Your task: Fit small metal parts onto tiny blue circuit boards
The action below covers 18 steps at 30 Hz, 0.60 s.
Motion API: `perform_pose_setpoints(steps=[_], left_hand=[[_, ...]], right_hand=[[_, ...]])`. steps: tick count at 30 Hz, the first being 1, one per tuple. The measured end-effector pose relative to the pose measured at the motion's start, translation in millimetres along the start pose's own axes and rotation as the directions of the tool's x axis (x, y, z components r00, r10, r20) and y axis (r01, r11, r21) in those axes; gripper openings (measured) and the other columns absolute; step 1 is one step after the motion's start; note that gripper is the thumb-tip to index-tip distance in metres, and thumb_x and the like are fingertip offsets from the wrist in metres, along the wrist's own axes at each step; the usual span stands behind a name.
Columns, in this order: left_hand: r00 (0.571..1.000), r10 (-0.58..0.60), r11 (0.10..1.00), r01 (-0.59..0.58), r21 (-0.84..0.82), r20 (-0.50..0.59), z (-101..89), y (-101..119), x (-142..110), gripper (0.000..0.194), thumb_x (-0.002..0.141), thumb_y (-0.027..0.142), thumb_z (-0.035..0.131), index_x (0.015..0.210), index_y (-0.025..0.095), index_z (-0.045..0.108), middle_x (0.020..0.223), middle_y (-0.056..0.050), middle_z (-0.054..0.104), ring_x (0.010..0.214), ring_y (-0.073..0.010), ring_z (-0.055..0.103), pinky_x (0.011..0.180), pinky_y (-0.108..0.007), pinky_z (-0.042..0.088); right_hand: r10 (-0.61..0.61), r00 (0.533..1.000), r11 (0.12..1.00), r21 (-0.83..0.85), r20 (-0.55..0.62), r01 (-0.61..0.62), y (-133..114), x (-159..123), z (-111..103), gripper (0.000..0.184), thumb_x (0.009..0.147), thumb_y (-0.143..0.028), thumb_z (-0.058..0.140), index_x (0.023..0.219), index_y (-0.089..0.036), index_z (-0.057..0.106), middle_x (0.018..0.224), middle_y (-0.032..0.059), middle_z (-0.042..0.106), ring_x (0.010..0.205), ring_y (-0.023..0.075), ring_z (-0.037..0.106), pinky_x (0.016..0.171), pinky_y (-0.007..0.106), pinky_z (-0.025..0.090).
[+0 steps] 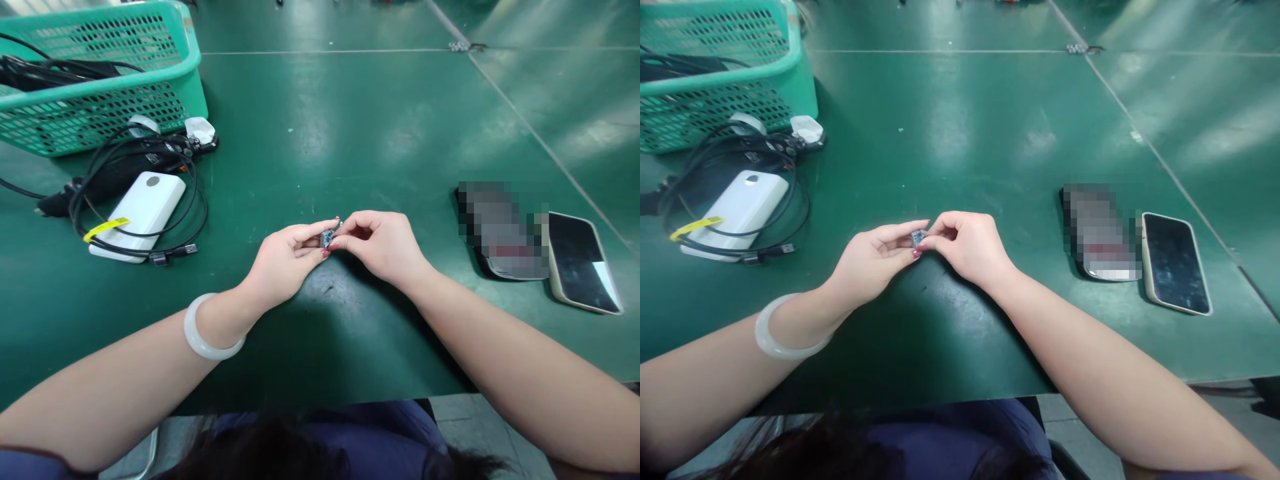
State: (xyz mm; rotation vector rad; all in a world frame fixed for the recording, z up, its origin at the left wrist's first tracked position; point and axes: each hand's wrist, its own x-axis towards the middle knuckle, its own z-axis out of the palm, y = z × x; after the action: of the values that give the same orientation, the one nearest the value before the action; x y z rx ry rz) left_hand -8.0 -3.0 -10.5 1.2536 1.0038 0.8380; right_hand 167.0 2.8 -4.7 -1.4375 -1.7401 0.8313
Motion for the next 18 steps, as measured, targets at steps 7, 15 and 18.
perform_pose_setpoints(steps=[7,15,18], left_hand=[[1.000,-0.013,1.000,0.013,0.010,-0.016,-0.9,-0.9,-0.7,0.046,0.077,0.024,0.070,0.122,0.019,0.064,0.117,-0.007,0.071,0.110,-0.0214,0.066,0.105,-0.038,0.048],[1.000,-0.025,0.999,0.025,0.036,-0.014,-1.9,1.5,-1.0,0.047,0.074,0.028,0.073,0.120,0.018,0.066,0.121,-0.008,0.069,0.111,-0.0224,0.065,0.103,-0.036,0.050],[0.999,-0.036,0.998,0.037,0.053,-0.019,-2.1,3.4,-0.3,0.047,0.074,0.032,0.073,0.119,0.019,0.067,0.116,-0.008,0.072,0.108,-0.0226,0.066,0.101,-0.036,0.050]], right_hand=[[-0.003,1.000,1.000,0.005,0.012,0.003,0.5,0.5,1.3,0.011,0.075,-0.027,0.070,0.067,-0.021,0.070,0.064,-0.0027,0.067,0.059,0.0112,0.055,0.060,0.026,0.041],[-0.002,1.000,1.000,0.002,0.017,0.002,3.7,0.9,2.4,0.016,0.075,-0.032,0.071,0.064,-0.020,0.067,0.060,-0.0025,0.064,0.056,0.0111,0.052,0.056,0.026,0.039],[-0.014,1.000,1.000,0.003,0.026,0.014,4.3,-0.1,3.0,0.016,0.076,-0.032,0.070,0.065,-0.021,0.068,0.061,-0.0022,0.065,0.057,0.0113,0.053,0.058,0.026,0.039]])
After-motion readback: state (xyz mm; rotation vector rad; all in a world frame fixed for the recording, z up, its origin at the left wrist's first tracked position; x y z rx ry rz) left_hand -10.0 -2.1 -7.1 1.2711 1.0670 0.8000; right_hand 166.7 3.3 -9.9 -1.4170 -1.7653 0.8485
